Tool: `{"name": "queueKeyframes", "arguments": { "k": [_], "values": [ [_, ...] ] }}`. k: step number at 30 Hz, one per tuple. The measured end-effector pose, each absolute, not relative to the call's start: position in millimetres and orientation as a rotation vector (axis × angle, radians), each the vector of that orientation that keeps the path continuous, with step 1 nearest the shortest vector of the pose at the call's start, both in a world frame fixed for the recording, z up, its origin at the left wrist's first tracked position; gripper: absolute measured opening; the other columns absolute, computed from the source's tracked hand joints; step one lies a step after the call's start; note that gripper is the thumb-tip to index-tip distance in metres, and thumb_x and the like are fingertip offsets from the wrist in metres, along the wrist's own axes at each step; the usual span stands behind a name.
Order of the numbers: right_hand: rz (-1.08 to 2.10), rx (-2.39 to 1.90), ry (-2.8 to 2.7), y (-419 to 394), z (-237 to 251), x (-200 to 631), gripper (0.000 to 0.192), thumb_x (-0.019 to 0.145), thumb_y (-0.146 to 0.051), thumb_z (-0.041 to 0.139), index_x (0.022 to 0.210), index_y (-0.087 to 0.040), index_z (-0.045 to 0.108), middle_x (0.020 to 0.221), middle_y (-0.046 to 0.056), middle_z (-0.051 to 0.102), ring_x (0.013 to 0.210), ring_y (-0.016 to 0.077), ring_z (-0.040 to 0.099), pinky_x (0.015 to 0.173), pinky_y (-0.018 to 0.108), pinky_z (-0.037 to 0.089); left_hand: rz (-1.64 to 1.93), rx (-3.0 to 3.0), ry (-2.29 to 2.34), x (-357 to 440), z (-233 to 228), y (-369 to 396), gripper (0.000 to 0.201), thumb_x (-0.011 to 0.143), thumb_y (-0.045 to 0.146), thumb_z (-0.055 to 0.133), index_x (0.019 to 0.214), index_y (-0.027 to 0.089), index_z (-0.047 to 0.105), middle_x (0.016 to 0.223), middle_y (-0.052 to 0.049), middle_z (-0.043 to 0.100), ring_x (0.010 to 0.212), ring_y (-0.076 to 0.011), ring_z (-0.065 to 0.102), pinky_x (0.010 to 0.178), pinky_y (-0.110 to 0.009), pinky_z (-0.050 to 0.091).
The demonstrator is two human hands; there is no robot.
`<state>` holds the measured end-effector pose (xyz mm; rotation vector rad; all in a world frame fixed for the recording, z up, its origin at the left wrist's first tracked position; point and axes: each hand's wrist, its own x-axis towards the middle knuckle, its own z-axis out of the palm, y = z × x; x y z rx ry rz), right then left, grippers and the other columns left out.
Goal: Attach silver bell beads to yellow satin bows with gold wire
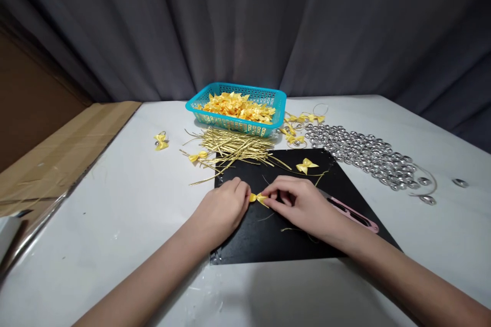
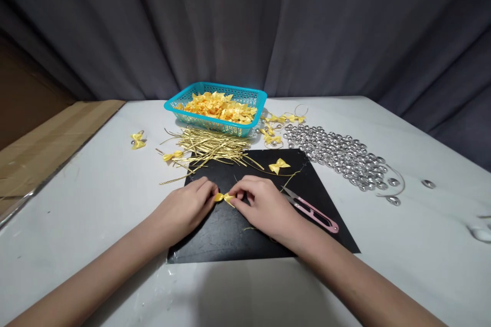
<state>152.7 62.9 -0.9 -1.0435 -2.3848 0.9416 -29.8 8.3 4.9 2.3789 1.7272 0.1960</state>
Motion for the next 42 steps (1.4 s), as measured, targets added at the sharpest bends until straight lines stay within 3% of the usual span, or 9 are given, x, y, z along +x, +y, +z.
{"name": "queueKeyframes", "arguments": {
  "k": [7,12,23,27,32,36,42],
  "values": [
    [1.092,-1.210,-2.376,62,4,148,0.006,0.076,-0.018,0.056,0.075,-0.013,0.059,0.062,-0.003,0.046,0.049,0.0050,0.035,0.045,0.017,0.028,0.227,2.393,1.620,-30,12,4,0.019,0.092,0.022,0.035,0.090,0.015,0.053,0.086,-0.006,0.058,0.079,-0.0208,0.057,0.068,-0.034,0.048],
    [1.136,-1.256,-2.369,60,9,148,0.012,0.079,-0.025,0.054,0.080,-0.014,0.060,0.064,-0.002,0.047,0.049,0.0059,0.036,0.044,0.018,0.028,0.269,2.445,1.533,-33,7,5,0.021,0.094,0.022,0.033,0.090,0.015,0.052,0.085,-0.006,0.058,0.077,-0.0195,0.057,0.065,-0.032,0.046],
    [0.985,-1.123,-2.460,63,6,153,0.011,0.083,-0.019,0.049,0.076,-0.015,0.056,0.071,0.001,0.050,0.059,0.0082,0.041,0.054,0.019,0.033,0.239,2.463,1.547,-34,9,4,0.020,0.093,0.021,0.032,0.091,0.016,0.051,0.086,-0.006,0.058,0.076,-0.0205,0.057,0.063,-0.032,0.045],
    [0.913,-1.112,-2.297,55,4,152,0.011,0.083,-0.024,0.050,0.078,-0.015,0.053,0.070,0.000,0.049,0.058,0.0081,0.041,0.053,0.020,0.032,0.382,2.362,1.600,-34,7,4,0.016,0.093,0.021,0.034,0.089,0.017,0.049,0.085,-0.005,0.057,0.077,-0.0199,0.058,0.065,-0.032,0.045],
    [1.367,-1.338,-1.813,38,7,137,0.042,0.079,-0.048,0.054,0.054,-0.015,0.047,0.050,-0.003,0.039,0.047,0.0054,0.032,0.044,0.020,0.024,0.648,2.224,1.663,-32,4,1,0.011,0.092,0.023,0.038,0.087,0.019,0.047,0.084,-0.003,0.057,0.073,-0.0167,0.059,0.062,-0.028,0.044],
    [1.707,-1.393,-1.553,34,10,130,0.038,0.073,-0.050,0.061,0.063,-0.014,0.056,0.051,-0.005,0.045,0.038,0.0028,0.030,0.037,0.019,0.020,0.689,2.362,1.648,-27,3,0,0.012,0.091,0.021,0.036,0.089,0.019,0.047,0.084,-0.004,0.058,0.074,-0.0174,0.059,0.061,-0.028,0.044],
    [1.802,-1.370,-1.499,35,8,132,0.034,0.068,-0.046,0.068,0.074,-0.015,0.056,0.052,-0.008,0.041,0.034,0.0006,0.027,0.032,0.018,0.016,0.620,2.357,1.665,-26,5,-1,0.013,0.092,0.021,0.034,0.087,0.020,0.046,0.084,-0.004,0.058,0.073,-0.0167,0.058,0.062,-0.028,0.044]
  ]
}}
